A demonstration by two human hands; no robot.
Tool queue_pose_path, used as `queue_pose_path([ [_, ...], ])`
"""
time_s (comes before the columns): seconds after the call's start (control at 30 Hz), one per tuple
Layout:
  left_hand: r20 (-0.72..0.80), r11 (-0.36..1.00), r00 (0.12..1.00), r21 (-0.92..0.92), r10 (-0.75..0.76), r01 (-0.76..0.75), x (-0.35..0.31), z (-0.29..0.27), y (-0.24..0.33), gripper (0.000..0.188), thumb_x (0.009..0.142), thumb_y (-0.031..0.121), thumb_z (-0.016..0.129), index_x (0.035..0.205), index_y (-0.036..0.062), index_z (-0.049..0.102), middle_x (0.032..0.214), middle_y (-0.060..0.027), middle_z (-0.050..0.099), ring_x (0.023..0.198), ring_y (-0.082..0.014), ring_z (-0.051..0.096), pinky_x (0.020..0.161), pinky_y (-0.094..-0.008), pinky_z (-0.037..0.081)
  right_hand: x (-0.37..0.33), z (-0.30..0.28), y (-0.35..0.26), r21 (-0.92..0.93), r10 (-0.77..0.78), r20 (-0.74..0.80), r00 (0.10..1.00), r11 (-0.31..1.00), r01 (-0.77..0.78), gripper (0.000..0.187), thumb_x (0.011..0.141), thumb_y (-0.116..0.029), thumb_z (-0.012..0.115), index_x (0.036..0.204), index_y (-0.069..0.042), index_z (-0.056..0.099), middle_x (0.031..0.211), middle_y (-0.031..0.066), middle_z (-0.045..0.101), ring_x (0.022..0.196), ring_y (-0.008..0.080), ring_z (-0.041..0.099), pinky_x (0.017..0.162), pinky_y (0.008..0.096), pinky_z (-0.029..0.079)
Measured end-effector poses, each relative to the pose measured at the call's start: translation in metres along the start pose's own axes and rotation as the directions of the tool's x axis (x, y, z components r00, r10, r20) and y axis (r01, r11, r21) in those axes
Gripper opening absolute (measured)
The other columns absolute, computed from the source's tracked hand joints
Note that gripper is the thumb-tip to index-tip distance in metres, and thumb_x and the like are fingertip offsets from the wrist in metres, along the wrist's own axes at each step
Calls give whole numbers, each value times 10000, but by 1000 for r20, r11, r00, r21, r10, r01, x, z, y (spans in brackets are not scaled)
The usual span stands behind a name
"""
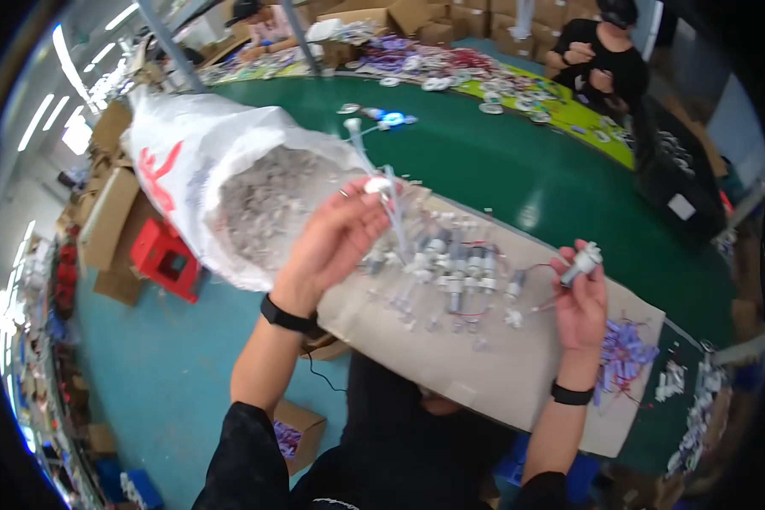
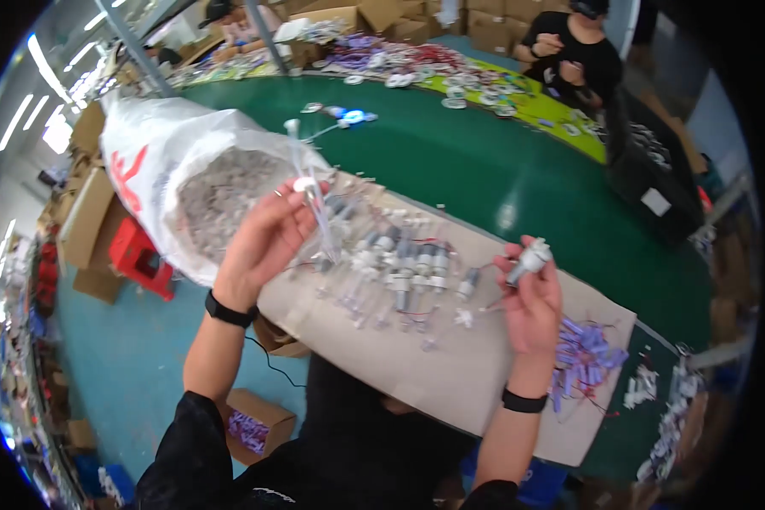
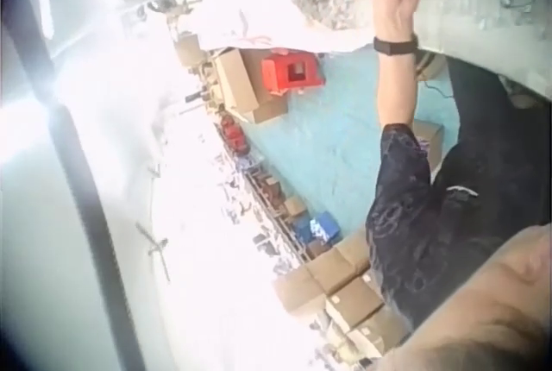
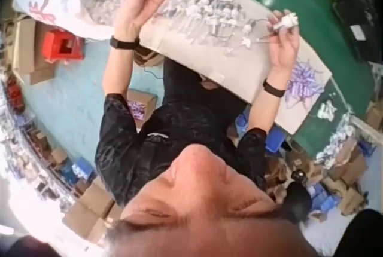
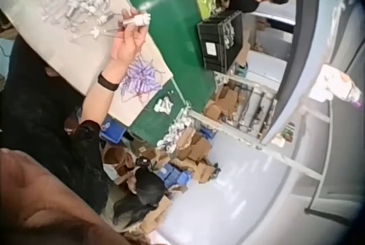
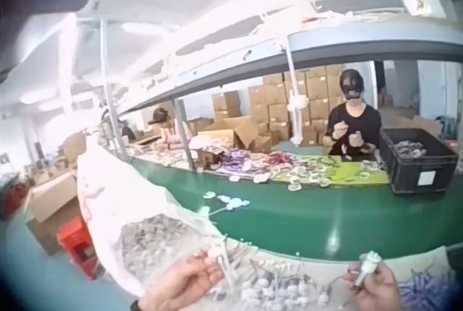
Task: The person connects circuit boards to batteries and hands them to another worker before assembling motors with plastic tubes. They then gather a pile of batteries and move them into a box.
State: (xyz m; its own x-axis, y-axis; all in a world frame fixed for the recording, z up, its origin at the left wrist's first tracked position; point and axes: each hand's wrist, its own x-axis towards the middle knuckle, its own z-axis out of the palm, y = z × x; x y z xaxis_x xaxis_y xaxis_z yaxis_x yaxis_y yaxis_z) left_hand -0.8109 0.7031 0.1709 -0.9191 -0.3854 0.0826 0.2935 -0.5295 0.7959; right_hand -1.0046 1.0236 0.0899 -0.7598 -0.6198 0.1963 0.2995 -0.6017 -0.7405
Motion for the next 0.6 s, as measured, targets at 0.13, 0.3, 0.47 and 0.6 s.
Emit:
queue_pose_path([
  [0.13,112,976,986,-169,-120,138,20,59,-77,418,986,163,615,1373,75,484,1253,-114,614,1092,-198,629,952,-388,528,9,22,-5,-248,24,-24,999,968,-29,503,1003,-144,555,1453,-10,375,1209,148,618,1037,245,652,856,317,528],
  [0.3,146,958,982,-242,-119,152,55,104,-136,506,1009,221,596,1467,129,401,1214,-100,605,1064,-197,620,882,-373,534,7,-11,0,-184,-1,-92,996,983,-16,391,1023,-160,518,1373,-5,438,1192,191,635,933,232,677,770,280,554],
  [0.47,76,980,995,194,-65,49,69,103,-163,670,947,43,631,1539,142,332,1143,-60,674,917,-75,583,777,-239,469,3,-4,-3,-89,45,-196,980,994,-63,387,1056,-170,459,1418,-37,426,1161,171,629,1028,302,686,822,329,592],
  [0.6,142,868,990,489,24,-91,74,89,-198,685,948,38,629,1546,106,303,1073,-56,707,895,-71,593,804,-240,472,-1,-11,-1,-199,51,-276,960,974,-109,433,1069,-234,444,1463,-60,399,1136,158,628,1069,312,679,833,347,594],
])
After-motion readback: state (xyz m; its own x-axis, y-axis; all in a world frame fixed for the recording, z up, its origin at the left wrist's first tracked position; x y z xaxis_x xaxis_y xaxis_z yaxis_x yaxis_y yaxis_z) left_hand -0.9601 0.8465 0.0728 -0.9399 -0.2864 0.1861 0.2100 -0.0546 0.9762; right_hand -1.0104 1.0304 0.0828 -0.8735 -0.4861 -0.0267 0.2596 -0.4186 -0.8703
